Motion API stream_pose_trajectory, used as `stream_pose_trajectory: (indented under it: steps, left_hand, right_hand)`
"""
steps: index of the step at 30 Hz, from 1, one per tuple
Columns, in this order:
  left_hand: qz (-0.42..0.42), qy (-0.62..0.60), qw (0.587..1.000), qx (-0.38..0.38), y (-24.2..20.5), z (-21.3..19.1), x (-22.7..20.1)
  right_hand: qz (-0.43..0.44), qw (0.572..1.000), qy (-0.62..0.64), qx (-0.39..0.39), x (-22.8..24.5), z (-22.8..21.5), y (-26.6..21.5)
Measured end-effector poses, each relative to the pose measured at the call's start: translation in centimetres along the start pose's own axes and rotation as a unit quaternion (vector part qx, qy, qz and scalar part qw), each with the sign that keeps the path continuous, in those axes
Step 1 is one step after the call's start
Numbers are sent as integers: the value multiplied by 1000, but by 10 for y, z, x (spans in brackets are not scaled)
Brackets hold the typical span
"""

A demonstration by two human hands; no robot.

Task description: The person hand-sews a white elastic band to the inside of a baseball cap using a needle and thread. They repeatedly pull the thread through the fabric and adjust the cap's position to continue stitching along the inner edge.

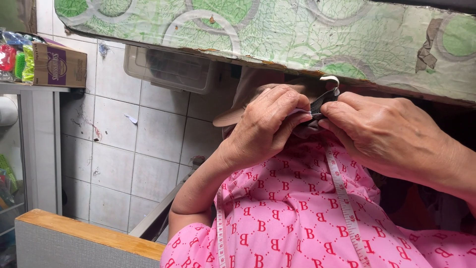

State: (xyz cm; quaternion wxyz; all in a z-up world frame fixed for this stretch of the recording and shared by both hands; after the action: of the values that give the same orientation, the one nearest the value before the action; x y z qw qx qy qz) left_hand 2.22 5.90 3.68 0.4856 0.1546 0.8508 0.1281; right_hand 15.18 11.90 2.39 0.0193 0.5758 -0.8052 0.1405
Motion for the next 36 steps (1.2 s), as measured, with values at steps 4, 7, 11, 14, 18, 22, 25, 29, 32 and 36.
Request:
stream_pose_trajectory:
  steps: [4,7,11,14,18,22,25,29,32,36]
  left_hand:
    - [12,24,1000,14,-1,4,1]
    - [28,63,997,24,-1,6,0]
    - [43,58,997,37,-2,7,-2]
    - [43,46,997,45,-5,9,1]
    - [35,38,998,45,-5,6,2]
    - [22,66,997,27,-9,-1,1]
    - [34,77,996,11,-8,-2,-2]
    - [-3,156,985,-69,-21,-12,0]
    - [-50,115,986,-108,-34,-21,14]
    - [-114,27,991,-62,-26,-15,18]
  right_hand:
    - [-33,999,-43,2,5,4,-2]
    - [-31,997,-68,23,5,10,0]
    - [-43,994,-95,-31,13,5,3]
    - [-42,995,-91,-19,13,12,5]
    - [-24,999,-21,5,5,21,7]
    - [-49,977,182,-101,-2,-22,14]
    - [-67,951,287,-90,-2,-11,28]
    - [52,905,413,-86,-20,17,28]
    - [109,897,410,-122,-36,28,21]
    - [58,918,353,-170,-23,14,20]
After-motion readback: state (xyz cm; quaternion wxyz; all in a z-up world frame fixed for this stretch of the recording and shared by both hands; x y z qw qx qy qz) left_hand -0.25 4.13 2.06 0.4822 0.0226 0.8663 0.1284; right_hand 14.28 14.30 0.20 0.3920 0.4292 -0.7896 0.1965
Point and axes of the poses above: each hand's wrist, its own y-axis towards the middle knuckle, its own z-axis out of the palm, x = y × z, the point moved 8 cm from there along y, towards the middle knuckle, and after that the axes turned 5 degrees about x, right-handed, at the moved point
